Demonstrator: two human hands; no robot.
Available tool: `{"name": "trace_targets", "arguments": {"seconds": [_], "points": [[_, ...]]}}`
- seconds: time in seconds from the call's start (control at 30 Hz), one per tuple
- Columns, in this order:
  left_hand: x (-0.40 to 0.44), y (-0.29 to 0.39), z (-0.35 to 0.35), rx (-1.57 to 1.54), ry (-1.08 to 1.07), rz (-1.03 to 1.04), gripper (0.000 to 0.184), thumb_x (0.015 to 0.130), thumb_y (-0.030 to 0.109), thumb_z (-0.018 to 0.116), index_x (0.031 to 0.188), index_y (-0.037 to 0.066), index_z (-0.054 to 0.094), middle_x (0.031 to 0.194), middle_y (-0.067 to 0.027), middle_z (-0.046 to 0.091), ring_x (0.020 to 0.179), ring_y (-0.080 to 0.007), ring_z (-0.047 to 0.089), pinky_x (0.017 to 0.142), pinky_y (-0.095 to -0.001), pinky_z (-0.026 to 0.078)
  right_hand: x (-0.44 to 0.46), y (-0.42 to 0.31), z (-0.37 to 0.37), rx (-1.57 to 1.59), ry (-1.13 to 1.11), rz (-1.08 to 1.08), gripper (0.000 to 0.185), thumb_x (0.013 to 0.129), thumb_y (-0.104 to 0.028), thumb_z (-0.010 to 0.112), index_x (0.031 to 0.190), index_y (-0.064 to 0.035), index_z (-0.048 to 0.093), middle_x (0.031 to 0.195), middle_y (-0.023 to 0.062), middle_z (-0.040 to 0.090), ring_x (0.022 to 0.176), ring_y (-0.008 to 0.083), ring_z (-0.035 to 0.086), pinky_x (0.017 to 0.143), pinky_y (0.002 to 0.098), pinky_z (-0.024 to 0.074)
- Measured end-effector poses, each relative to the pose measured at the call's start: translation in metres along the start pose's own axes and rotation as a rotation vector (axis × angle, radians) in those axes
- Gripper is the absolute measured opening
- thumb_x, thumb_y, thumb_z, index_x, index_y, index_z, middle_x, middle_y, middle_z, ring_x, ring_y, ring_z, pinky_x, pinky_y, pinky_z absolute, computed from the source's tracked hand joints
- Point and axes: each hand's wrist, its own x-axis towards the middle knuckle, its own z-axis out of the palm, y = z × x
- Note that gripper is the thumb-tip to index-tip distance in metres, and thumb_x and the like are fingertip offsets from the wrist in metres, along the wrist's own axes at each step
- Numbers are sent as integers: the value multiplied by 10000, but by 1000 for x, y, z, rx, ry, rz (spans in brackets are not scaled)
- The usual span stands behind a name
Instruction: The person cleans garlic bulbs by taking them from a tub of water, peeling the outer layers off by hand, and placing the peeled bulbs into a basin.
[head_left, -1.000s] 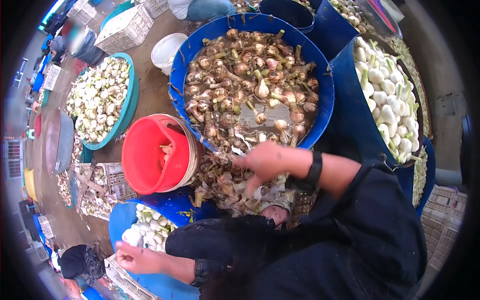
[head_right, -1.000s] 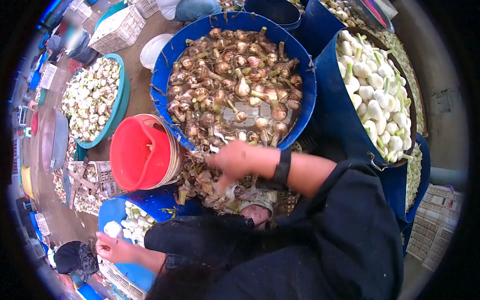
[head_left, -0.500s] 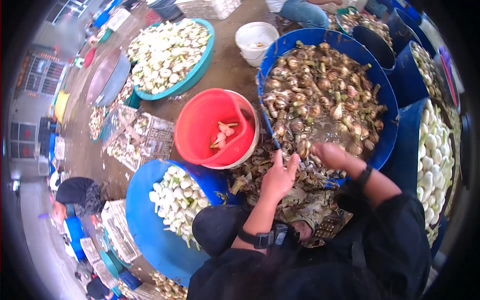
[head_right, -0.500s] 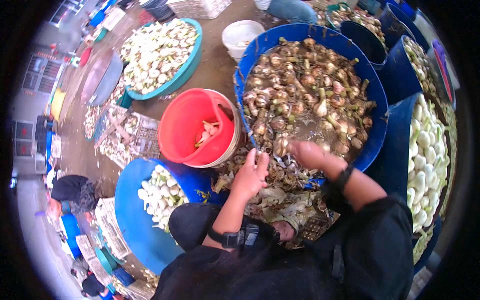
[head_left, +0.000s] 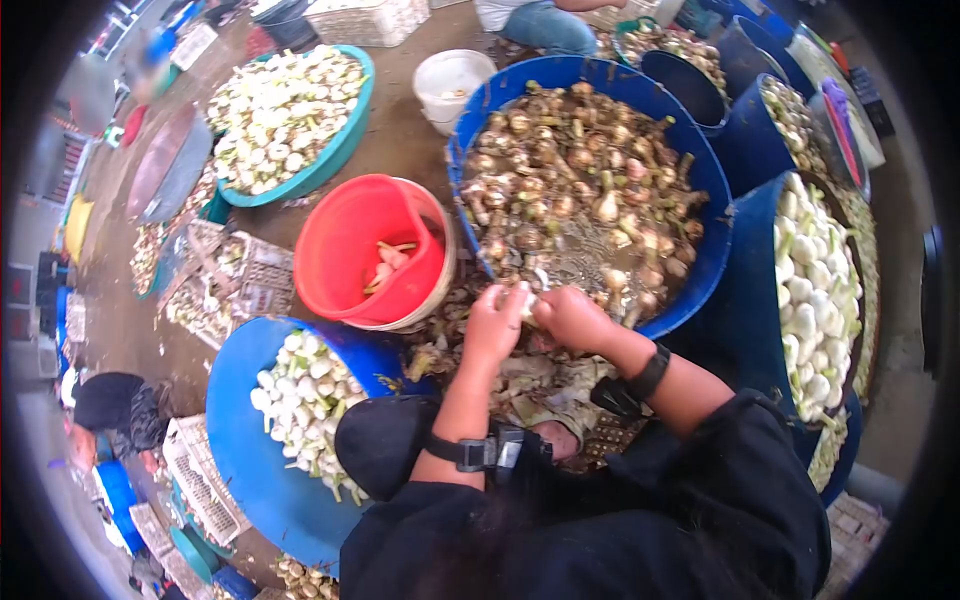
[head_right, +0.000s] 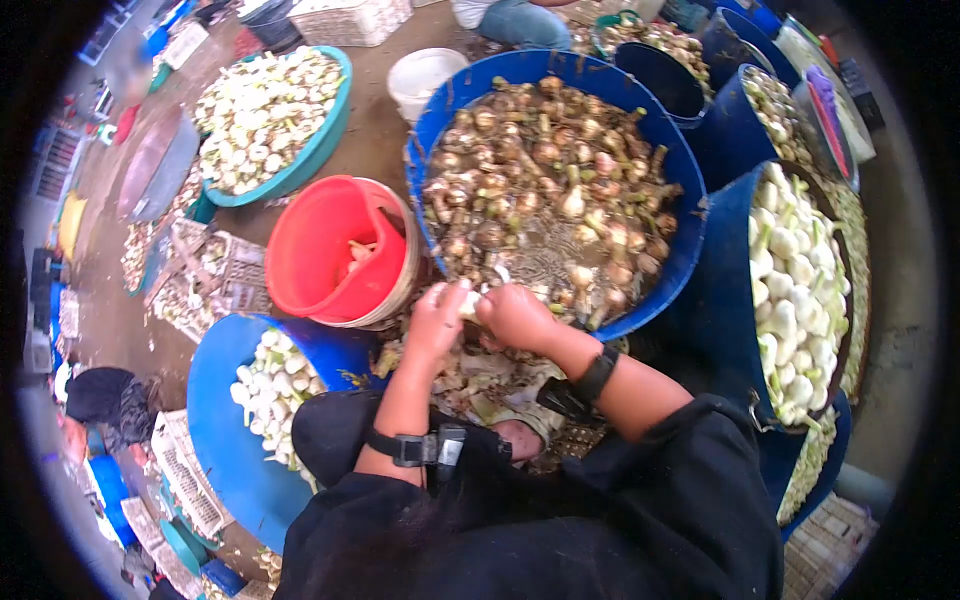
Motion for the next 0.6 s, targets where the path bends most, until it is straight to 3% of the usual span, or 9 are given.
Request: {"name": "trace_targets", "arguments": {"seconds": [0.03, 0.07, 0.13, 0.2, 0.27, 0.33, 0.37, 0.47, 0.6], "points": [[-11, 15, 1, -239, -51, 34, 314, 838, 307, 562, 997, 36, 561, 751, -2, 555, 590, -32, 459, 450, -187, 322, -1, -3, -4, 492, -53, 273, 246, 857, -185, 431, 754, -8, 566, 584, 104, 590, 477, 207, 569, 427, 330, 460], [-8, 14, 3, -322, -95, 113, 260, 864, 252, 528, 1051, 75, 562, 783, 7, 559, 573, -39, 451, 450, -184, 305, 0, -10, -7, 992, -93, 537, 253, 867, -173, 416, 761, -2, 571, 589, 76, 587, 472, 163, 554, 406, 290, 450], [-15, 22, 0, -337, -148, 170, 288, 879, 214, 507, 1105, 40, 546, 871, -13, 576, 672, -52, 503, 544, -192, 385, -6, -19, -7, 1047, 80, 456, 267, 875, -183, 443, 760, 10, 586, 654, 41, 591, 553, 123, 546, 416, 272, 432], [-17, 25, -7, -181, -215, 208, 348, 866, 146, 528, 1157, -42, 501, 1045, -71, 576, 967, -107, 513, 863, -254, 400, -11, -3, 13, 416, 364, 72, 257, 873, -185, 485, 758, 20, 590, 640, 31, 581, 565, 127, 535, 482, 292, 433], [-24, 26, -7, 54, -226, 404, 390, 809, 77, 576, 1177, -21, 495, 1077, -93, 580, 981, -156, 541, 890, -274, 400, -9, 4, 14, 157, 494, -26, 241, 862, -181, 536, 750, 24, 594, 655, 24, 588, 538, 127, 510, 526, 294, 422], [-40, 34, -1, 195, -173, 553, 401, 759, 44, 597, 1151, 2, 526, 1088, -118, 578, 1006, -210, 541, 900, -305, 402, -4, 14, 15, 1045, 318, 467, 229, 860, -178, 551, 759, 20, 607, 684, 23, 603, 536, 112, 513, 513, 273, 413], [-44, 38, 2, 333, -105, 705, 421, 709, 11, 618, 1125, 25, 557, 1099, -143, 576, 1032, -264, 541, 910, -336, 403, -3, 19, 11, 1142, 222, 581, 218, 860, -174, 558, 790, 23, 620, 714, 33, 619, 546, 102, 530, 513, 262, 421], [-35, 28, -3, 783, 84, 1007, 355, 687, -27, 592, 1039, 12, 596, 1127, -177, 555, 1108, -336, 483, 939, -374, 387, -5, 6, -3, 1349, 253, 629, 210, 868, -159, 546, 805, 24, 628, 704, 33, 618, 586, 103, 565, 537, 247, 444], [-36, 29, -2, 270, 126, 786, 243, 702, -48, 583, 934, 11, 626, 1133, -187, 552, 1097, -340, 500, 929, -386, 405, -16, -16, -18, 1719, 306, 459, 224, 910, -156, 459, 1027, 2, 566, 929, 67, 620, 805, 142, 605, 624, 260, 482]]}}
